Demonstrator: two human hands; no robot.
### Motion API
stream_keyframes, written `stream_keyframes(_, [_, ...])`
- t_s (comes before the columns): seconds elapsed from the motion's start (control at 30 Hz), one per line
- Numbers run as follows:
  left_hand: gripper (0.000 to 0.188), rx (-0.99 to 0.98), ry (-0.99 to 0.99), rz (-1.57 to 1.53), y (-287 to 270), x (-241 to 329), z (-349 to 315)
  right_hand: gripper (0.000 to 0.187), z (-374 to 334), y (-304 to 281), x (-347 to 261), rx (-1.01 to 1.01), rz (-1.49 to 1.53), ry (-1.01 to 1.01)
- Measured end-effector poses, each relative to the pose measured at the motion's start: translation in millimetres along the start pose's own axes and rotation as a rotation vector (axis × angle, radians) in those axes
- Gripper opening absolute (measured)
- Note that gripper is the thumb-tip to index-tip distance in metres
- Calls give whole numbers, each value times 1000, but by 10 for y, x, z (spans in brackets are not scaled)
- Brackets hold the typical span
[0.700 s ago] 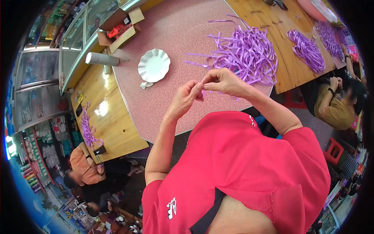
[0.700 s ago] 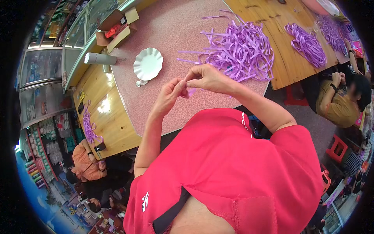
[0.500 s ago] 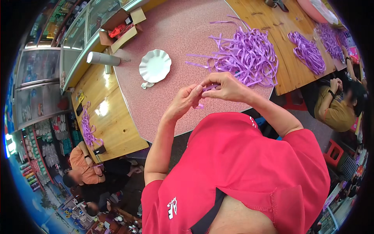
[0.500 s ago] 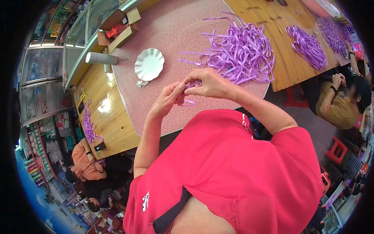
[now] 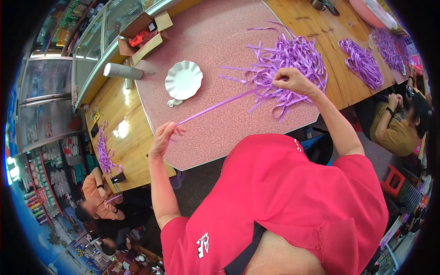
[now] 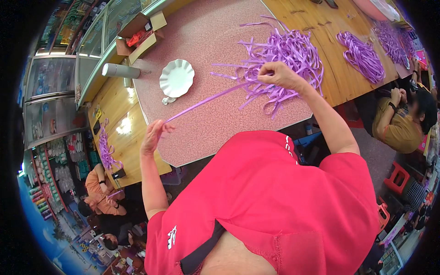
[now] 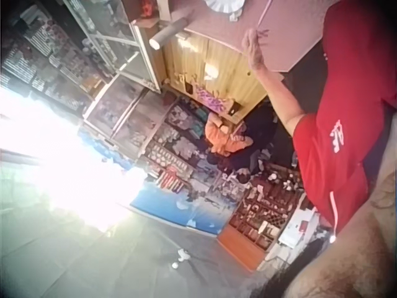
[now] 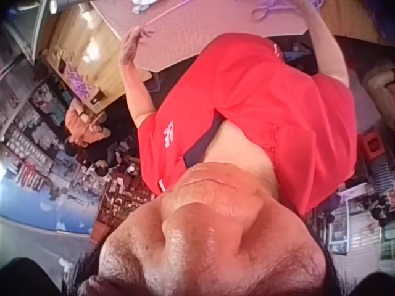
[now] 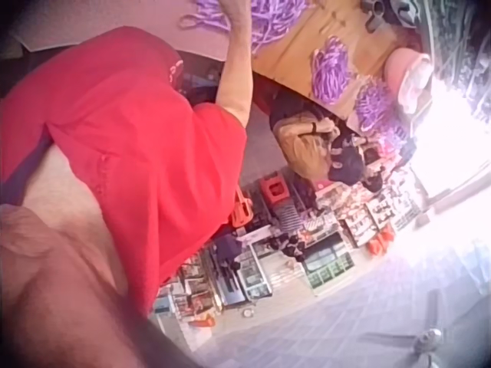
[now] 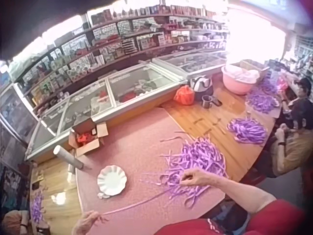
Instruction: Tying thin purple plastic strips into decorative bows.
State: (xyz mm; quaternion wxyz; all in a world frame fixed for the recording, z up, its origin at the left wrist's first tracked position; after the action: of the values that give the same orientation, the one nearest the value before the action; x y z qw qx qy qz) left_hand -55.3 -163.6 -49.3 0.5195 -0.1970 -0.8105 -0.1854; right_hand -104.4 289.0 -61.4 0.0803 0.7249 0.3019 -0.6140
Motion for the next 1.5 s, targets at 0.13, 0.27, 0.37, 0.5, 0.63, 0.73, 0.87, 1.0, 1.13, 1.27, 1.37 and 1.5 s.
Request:
stream_keyframes(0.13, [33,178,54,-97,-631,-312,-371,14,-58,-123,305,9,-22,48])
stream_keyframes(0.27, [32,293,52,-119,-838,-513,-487,18,-78,-69,355,-66,-68,83])
stream_keyframes(0.37, [32,432,163,-226,-1214,-691,-700,18,-166,-317,663,-89,-20,258])
stream_keyframes(0.5, [34,506,125,-265,-1366,-883,-850,21,-437,-528,945,-28,213,329])
stream_keyframes(0.63, [36,597,-99,-231,-1191,-978,-692,18,-429,-467,793,90,351,235])
stream_keyframes(0.73, [37,950,-416,344,-1130,-971,-694,18,-346,-371,485,155,419,162])
stream_keyframes(0.87, [36,820,-32,722,-562,-634,-185,21,-230,-44,-123,112,590,36])
stream_keyframes(1.0, [42,-57,70,270,1314,-113,641,20,-200,277,-564,22,660,-28])
stream_keyframes(1.13, [63,-431,225,113,2395,233,908,21,-208,562,-921,-90,765,-74])
stream_keyframes(1.27, [77,-310,477,-226,2533,533,1086,25,-231,663,-1068,-94,715,-143])
stream_keyframes(1.37, [68,-207,550,-429,2502,921,1050,21,-254,687,-1100,3,694,-201])
stream_keyframes(1.5, [52,-156,469,-752,2341,882,1124,18,-277,653,-1053,186,610,-293])
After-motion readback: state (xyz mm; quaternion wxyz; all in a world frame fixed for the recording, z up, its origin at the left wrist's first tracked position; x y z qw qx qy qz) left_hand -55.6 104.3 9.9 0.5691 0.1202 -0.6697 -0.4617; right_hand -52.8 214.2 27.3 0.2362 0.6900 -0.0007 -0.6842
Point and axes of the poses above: each hand's wrist, its own z-axis towards the middle knuckle, its own y-axis out of the palm, x = y × z, the point moved 7 cm from there along z, towards the middle knuckle, and after that the axes turned 10 degrees about -x, right-handed, at the moved point
